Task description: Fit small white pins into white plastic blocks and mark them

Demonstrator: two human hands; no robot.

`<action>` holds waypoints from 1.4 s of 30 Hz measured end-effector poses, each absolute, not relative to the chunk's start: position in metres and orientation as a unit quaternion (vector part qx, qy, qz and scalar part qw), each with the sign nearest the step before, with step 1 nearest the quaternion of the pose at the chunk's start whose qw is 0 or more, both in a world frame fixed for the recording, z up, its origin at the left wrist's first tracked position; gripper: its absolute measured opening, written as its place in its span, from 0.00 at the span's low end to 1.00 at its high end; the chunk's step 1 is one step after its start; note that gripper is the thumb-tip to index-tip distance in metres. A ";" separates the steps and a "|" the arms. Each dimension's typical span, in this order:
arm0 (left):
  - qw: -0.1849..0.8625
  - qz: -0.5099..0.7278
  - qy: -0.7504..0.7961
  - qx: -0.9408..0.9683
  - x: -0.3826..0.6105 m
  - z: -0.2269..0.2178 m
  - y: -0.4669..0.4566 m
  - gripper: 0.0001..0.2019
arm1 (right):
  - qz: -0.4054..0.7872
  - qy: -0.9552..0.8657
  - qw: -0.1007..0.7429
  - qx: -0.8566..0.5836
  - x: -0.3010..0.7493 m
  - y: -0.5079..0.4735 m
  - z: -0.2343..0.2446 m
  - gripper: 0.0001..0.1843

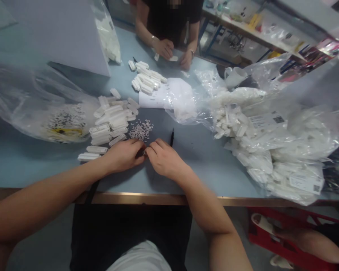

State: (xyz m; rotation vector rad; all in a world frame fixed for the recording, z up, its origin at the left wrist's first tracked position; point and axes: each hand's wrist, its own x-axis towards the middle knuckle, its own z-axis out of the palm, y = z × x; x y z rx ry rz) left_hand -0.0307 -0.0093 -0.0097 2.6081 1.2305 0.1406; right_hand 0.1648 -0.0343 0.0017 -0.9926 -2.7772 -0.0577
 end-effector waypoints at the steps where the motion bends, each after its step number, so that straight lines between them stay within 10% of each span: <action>1: 0.126 0.046 0.423 0.896 -0.031 -0.010 -0.009 0.12 | -0.014 -0.937 0.100 -0.333 0.166 -0.034 0.002 0.15; 18: 0.118 0.025 0.430 0.895 -0.028 -0.011 -0.008 0.14 | -0.105 -0.941 0.073 -0.315 0.174 -0.038 0.015 0.10; 42: 0.152 -0.001 0.399 0.904 -0.033 0.000 -0.002 0.15 | 0.149 -0.828 0.174 -0.512 0.169 0.011 -0.007 0.05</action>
